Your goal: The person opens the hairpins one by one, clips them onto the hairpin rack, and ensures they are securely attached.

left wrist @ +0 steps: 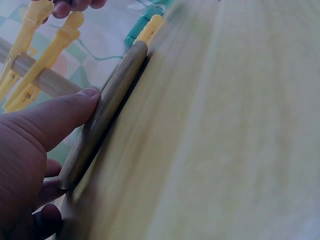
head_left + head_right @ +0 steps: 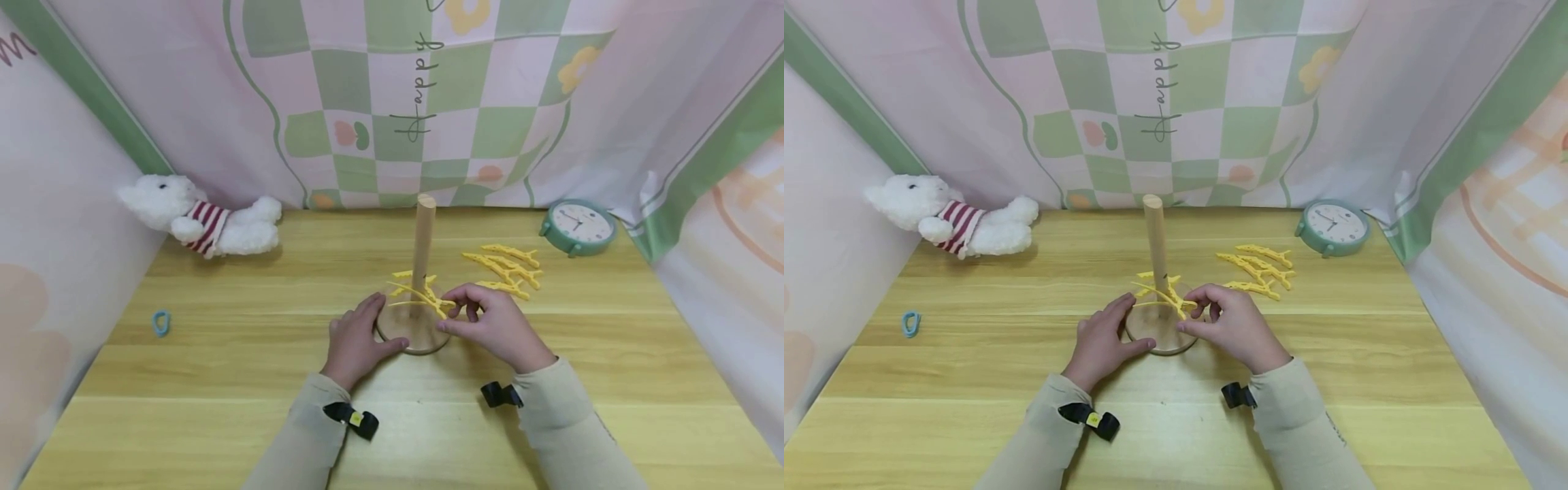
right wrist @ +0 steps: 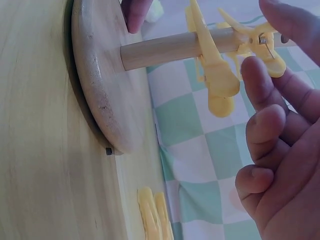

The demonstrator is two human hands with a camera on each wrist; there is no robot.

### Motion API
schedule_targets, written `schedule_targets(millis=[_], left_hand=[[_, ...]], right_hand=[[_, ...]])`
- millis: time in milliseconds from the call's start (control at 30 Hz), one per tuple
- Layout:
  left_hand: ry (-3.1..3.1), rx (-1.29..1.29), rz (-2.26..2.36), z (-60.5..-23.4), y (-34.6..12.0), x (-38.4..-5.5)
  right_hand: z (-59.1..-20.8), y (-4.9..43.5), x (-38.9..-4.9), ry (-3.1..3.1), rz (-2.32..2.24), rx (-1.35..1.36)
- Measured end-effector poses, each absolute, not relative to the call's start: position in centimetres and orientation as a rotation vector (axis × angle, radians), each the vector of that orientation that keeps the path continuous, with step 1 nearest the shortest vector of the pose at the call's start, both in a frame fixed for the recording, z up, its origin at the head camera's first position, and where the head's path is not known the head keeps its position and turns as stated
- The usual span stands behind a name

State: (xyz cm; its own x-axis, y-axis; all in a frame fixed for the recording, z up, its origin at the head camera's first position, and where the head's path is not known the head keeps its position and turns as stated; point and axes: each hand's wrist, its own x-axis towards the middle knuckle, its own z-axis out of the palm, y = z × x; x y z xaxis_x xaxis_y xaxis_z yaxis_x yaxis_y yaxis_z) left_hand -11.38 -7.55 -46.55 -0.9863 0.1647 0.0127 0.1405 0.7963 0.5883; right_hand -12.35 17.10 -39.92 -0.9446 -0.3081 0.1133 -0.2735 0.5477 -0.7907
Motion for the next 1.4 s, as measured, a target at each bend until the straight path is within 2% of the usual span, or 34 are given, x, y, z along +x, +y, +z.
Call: schedule_targets(millis=[1400], left_hand=[[2.931,0.225,0.946,-46.73,-7.61,-11.67]], right_hand=[[-40.62,17.7,-12.89,2.868,-1.378,-0.706]])
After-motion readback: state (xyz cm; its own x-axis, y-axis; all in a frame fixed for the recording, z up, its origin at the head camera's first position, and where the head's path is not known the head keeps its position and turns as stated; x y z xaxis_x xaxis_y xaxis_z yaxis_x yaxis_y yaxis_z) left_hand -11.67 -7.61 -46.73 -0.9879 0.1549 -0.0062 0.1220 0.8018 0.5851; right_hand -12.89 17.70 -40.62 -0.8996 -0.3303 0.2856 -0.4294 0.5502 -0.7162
